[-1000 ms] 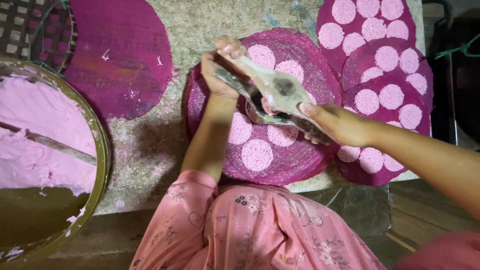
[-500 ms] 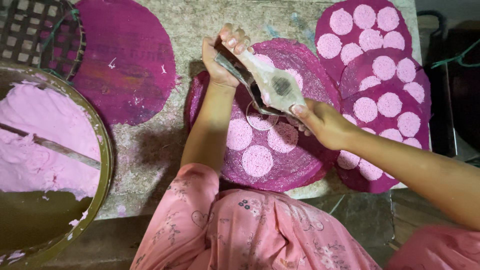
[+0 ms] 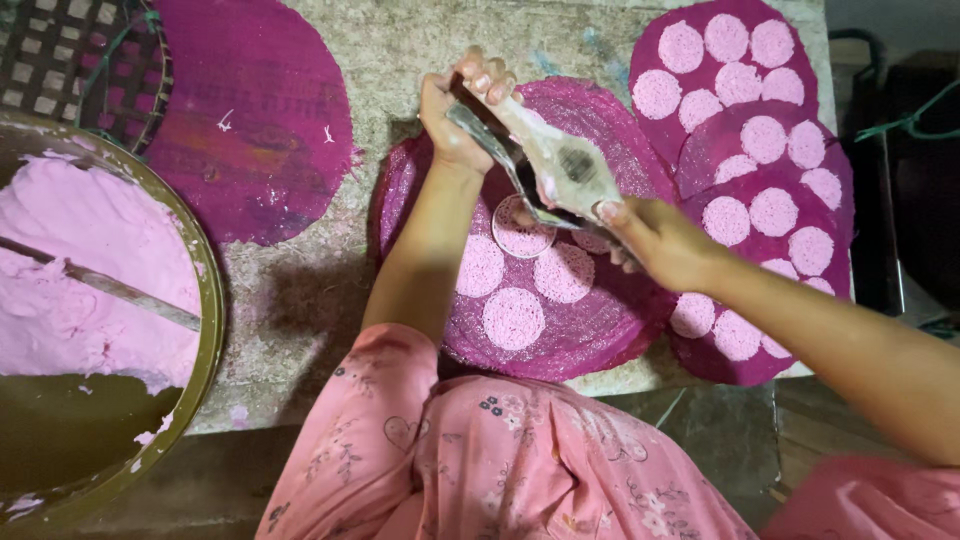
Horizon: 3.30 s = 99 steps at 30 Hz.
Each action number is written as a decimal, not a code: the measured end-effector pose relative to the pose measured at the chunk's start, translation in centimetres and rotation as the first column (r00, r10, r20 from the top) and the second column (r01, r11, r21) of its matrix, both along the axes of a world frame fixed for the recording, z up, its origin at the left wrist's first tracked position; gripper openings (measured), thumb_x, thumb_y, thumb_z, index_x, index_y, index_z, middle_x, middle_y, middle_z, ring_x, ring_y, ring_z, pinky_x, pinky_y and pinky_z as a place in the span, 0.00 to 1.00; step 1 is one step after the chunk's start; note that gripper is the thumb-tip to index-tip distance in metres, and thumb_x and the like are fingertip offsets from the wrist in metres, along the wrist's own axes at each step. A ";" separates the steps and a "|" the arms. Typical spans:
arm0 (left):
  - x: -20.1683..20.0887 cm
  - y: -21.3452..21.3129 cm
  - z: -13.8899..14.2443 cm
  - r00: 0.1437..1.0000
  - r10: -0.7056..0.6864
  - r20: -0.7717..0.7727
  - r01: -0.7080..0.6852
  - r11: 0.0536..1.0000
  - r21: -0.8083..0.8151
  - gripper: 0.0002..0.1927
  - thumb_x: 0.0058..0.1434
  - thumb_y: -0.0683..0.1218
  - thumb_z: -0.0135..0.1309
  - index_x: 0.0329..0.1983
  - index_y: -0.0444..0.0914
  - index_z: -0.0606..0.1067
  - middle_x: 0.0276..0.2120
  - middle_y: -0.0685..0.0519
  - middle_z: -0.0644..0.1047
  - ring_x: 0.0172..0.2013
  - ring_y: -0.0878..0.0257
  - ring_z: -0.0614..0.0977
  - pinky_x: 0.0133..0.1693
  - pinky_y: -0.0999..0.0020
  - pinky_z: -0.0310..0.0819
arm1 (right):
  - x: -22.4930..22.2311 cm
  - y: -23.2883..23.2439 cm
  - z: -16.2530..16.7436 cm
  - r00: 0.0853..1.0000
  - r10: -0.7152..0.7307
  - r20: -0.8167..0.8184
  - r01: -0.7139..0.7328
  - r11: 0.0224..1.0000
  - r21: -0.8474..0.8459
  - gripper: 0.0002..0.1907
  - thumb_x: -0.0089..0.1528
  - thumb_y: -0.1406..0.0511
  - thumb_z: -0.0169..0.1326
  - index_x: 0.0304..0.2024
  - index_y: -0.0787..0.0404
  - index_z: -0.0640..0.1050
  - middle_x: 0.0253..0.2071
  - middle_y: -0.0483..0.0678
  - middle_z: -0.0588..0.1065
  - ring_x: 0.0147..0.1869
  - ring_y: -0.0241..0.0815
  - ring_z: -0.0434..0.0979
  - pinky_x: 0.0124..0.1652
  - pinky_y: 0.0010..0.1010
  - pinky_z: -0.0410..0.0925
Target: The person sits on the floor with a large basin of pink batter on their lap, scoops batter into a handheld extruder, and squeezes round batter discs onto round magenta drying mats. They occasionally dip the extruder into a small container of white powder before resuming extruding discs.
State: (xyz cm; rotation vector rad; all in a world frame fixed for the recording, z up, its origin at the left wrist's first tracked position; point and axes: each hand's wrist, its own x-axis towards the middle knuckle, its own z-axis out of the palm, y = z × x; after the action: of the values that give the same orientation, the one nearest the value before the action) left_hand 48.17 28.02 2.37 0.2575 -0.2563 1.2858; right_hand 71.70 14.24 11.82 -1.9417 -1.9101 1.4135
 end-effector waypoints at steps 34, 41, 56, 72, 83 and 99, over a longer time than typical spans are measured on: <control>-2.2 -13.4 -2.3 -0.528 0.635 -0.564 0.386 0.771 0.507 0.57 0.46 0.60 0.73 0.73 0.39 0.56 0.61 0.43 0.70 0.61 0.52 0.69 0.61 0.47 0.51 | 4.0 -14.4 -11.6 0.402 -0.210 -0.891 0.722 0.672 0.167 0.46 0.66 0.35 0.49 0.68 0.64 0.64 0.52 0.48 0.71 0.51 0.41 0.73 0.50 0.36 0.68; -6.4 -10.5 -2.2 -0.674 0.410 -0.615 0.145 0.889 0.434 0.60 0.43 0.60 0.77 0.73 0.39 0.57 0.61 0.44 0.70 0.61 0.51 0.69 0.61 0.46 0.52 | 4.6 -16.0 -11.9 0.275 -0.208 -0.939 0.774 0.627 0.088 0.46 0.68 0.38 0.50 0.75 0.60 0.59 0.61 0.46 0.68 0.57 0.42 0.72 0.55 0.40 0.67; -5.0 -6.3 -1.5 0.872 -0.131 -0.472 0.061 0.985 -0.160 0.55 0.60 0.76 0.48 0.74 0.31 0.61 0.68 0.45 0.73 0.67 0.57 0.75 0.75 0.59 0.53 | 2.3 -6.7 -9.2 0.819 -0.311 -0.481 0.256 0.950 -0.178 0.38 0.68 0.40 0.33 0.48 0.66 0.77 0.35 0.51 0.77 0.35 0.41 0.75 0.34 0.34 0.69; -8.3 -0.1 -0.8 0.986 0.165 0.000 -0.164 0.980 -0.117 0.21 0.69 0.65 0.43 0.29 0.47 0.65 0.23 0.63 0.64 0.28 0.68 0.68 0.45 0.64 0.68 | -8.2 6.0 0.4 0.962 0.200 0.185 -0.224 0.967 0.120 0.41 0.65 0.38 0.29 0.49 0.64 0.77 0.26 0.54 0.77 0.35 0.49 0.80 0.42 0.47 0.69; -3.9 0.7 -0.9 0.984 0.167 0.061 -0.140 0.939 -0.314 0.16 0.63 0.59 0.41 0.24 0.48 0.62 0.20 0.64 0.61 0.23 0.68 0.64 0.37 0.65 0.63 | -6.2 6.5 1.6 0.921 0.151 0.361 -0.214 0.966 0.143 0.38 0.70 0.42 0.36 0.57 0.68 0.77 0.38 0.66 0.80 0.45 0.59 0.83 0.50 0.50 0.71; -5.8 0.9 0.6 0.974 0.191 -0.120 -0.225 0.865 -0.450 0.16 0.60 0.57 0.38 0.20 0.47 0.60 0.15 0.62 0.58 0.17 0.66 0.60 0.28 0.64 0.60 | -7.4 6.5 -0.2 0.953 0.097 0.287 -0.111 0.993 0.033 0.34 0.72 0.46 0.34 0.44 0.66 0.81 0.29 0.66 0.79 0.35 0.61 0.82 0.41 0.50 0.72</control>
State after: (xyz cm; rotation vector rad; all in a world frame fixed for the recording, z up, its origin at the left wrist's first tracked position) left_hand 42.33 28.92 2.98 -0.0809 0.1490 1.5079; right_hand 64.29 20.73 11.62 -2.1511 -2.1735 1.1469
